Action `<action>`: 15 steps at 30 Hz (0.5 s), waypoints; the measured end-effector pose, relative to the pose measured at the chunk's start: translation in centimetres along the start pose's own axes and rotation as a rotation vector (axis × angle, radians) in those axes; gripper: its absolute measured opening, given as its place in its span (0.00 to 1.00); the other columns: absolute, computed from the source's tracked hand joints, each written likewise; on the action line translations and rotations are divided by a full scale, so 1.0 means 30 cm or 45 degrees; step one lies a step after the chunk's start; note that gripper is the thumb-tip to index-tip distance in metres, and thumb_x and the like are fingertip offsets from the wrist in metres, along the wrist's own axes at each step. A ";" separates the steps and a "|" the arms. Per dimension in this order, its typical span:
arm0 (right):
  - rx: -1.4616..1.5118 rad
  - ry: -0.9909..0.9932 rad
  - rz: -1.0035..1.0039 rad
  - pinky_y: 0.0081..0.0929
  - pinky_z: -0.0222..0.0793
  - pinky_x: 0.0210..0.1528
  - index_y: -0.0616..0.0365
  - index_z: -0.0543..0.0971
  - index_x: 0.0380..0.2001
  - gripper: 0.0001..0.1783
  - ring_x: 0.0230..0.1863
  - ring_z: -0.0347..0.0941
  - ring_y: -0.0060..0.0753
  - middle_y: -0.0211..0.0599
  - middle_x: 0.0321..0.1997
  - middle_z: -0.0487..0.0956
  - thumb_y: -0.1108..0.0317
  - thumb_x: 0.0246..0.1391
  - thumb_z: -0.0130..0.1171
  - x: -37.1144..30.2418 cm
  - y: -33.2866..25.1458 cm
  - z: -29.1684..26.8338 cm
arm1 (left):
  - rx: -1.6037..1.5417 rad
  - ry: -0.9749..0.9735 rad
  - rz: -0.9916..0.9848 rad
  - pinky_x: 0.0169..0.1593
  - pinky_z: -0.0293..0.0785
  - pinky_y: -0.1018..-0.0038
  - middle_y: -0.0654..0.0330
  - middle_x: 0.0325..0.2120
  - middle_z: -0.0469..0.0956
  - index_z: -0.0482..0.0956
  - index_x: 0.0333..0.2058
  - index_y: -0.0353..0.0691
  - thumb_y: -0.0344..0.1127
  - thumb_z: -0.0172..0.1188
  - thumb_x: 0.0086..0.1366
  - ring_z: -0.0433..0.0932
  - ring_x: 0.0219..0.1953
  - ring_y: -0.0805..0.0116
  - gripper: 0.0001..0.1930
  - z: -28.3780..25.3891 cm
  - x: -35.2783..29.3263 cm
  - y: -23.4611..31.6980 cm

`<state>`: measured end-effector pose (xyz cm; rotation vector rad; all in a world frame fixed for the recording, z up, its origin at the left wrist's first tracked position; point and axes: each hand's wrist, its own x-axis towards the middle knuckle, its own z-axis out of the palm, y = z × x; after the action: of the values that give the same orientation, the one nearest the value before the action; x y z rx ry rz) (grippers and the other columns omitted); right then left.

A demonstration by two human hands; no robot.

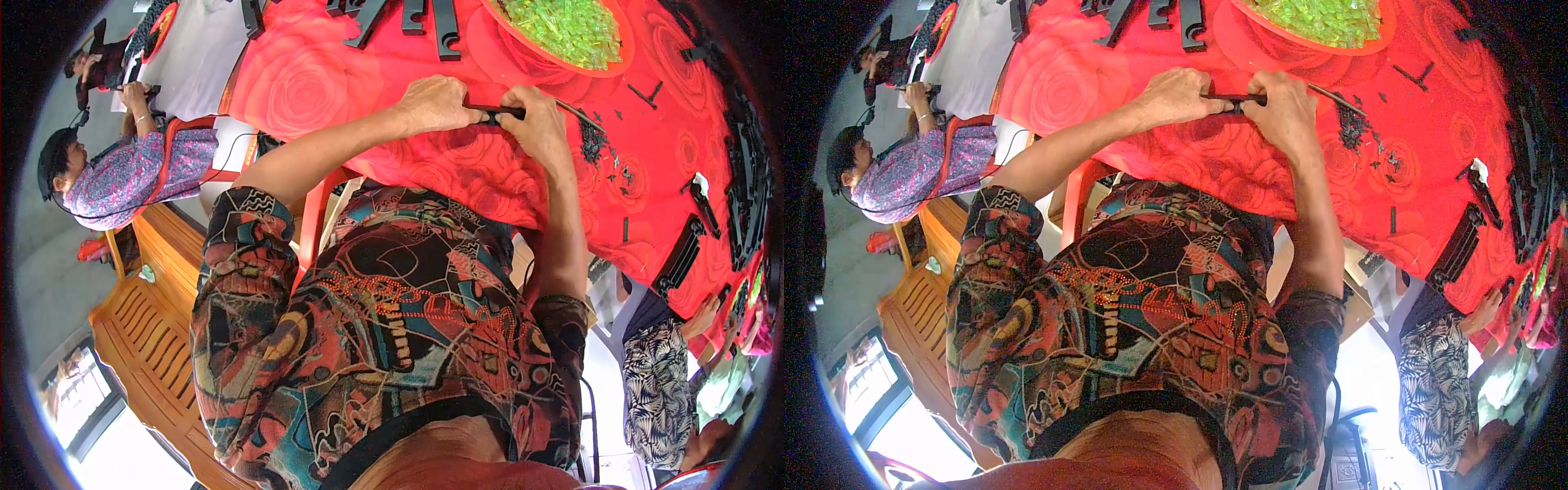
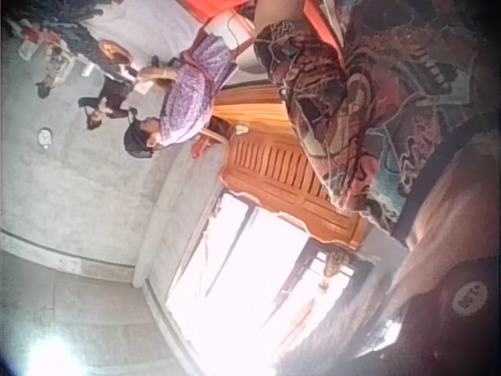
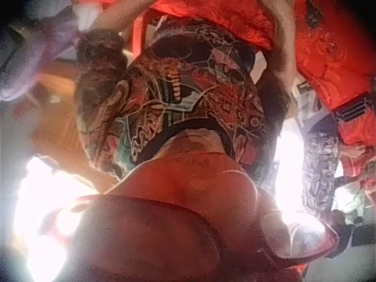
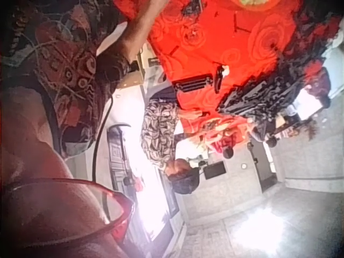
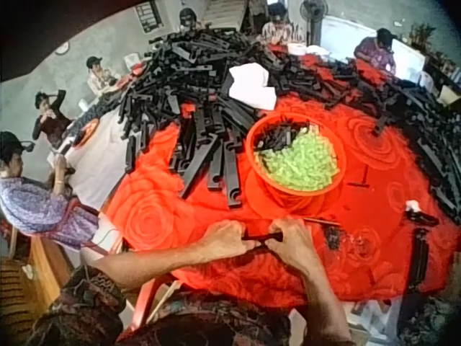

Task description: The person assembles plastic components and springs by hand into toy gun parts at a table.

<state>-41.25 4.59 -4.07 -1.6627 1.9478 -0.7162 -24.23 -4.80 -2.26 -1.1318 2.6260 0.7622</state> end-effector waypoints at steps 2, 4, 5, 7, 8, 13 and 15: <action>-0.009 -0.089 -0.011 0.45 0.64 0.38 0.55 0.76 0.29 0.12 0.40 0.72 0.47 0.41 0.34 0.76 0.66 0.38 0.62 0.024 0.006 -0.015 | -0.025 0.032 0.006 0.34 0.72 0.58 0.46 0.20 0.76 0.77 0.23 0.33 0.62 0.59 0.50 0.78 0.29 0.49 0.29 0.005 0.000 -0.004; -0.017 -0.174 -0.017 0.44 0.64 0.38 0.56 0.76 0.29 0.12 0.39 0.73 0.46 0.41 0.34 0.77 0.65 0.38 0.63 0.037 0.003 -0.024 | -0.027 0.017 0.000 0.34 0.72 0.58 0.46 0.20 0.76 0.77 0.23 0.33 0.61 0.59 0.50 0.78 0.29 0.50 0.29 0.001 0.001 -0.006; -0.054 -0.175 -0.031 0.44 0.65 0.38 0.56 0.76 0.29 0.13 0.39 0.73 0.46 0.41 0.33 0.77 0.65 0.38 0.63 0.040 -0.001 -0.026 | -0.025 0.001 -0.009 0.34 0.72 0.58 0.46 0.20 0.76 0.77 0.23 0.33 0.61 0.59 0.51 0.78 0.29 0.50 0.29 -0.002 0.001 -0.005; -0.093 -0.175 -0.041 0.44 0.65 0.38 0.56 0.76 0.29 0.13 0.38 0.74 0.46 0.41 0.33 0.77 0.65 0.37 0.63 0.049 -0.004 -0.030 | -0.017 0.005 -0.003 0.34 0.72 0.58 0.46 0.20 0.77 0.77 0.23 0.33 0.61 0.59 0.51 0.78 0.29 0.50 0.29 -0.003 0.001 -0.001; -0.081 -0.218 -0.026 0.43 0.65 0.37 0.57 0.76 0.29 0.13 0.38 0.74 0.46 0.41 0.32 0.77 0.65 0.37 0.64 0.055 -0.004 -0.031 | -0.008 0.011 -0.002 0.34 0.72 0.58 0.46 0.20 0.77 0.78 0.23 0.33 0.61 0.59 0.51 0.78 0.29 0.49 0.29 -0.004 0.001 0.001; -0.096 -0.300 0.039 0.43 0.65 0.36 0.58 0.74 0.27 0.13 0.37 0.74 0.46 0.41 0.32 0.77 0.65 0.37 0.64 0.057 -0.035 -0.045 | -0.028 -0.034 -0.057 0.38 0.74 0.59 0.43 0.24 0.78 0.80 0.24 0.31 0.59 0.60 0.50 0.79 0.33 0.48 0.29 -0.019 0.001 0.024; -0.138 -0.265 0.031 0.44 0.65 0.37 0.58 0.74 0.27 0.13 0.37 0.74 0.47 0.41 0.32 0.77 0.65 0.37 0.64 0.052 -0.038 -0.042 | -0.012 -0.022 -0.042 0.39 0.74 0.59 0.43 0.24 0.78 0.80 0.25 0.31 0.59 0.60 0.50 0.79 0.33 0.48 0.29 -0.016 0.003 0.025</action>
<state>-41.47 3.00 -2.41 -1.7002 1.8837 -0.4158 -24.83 -4.67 -1.59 -1.1629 2.5858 0.7753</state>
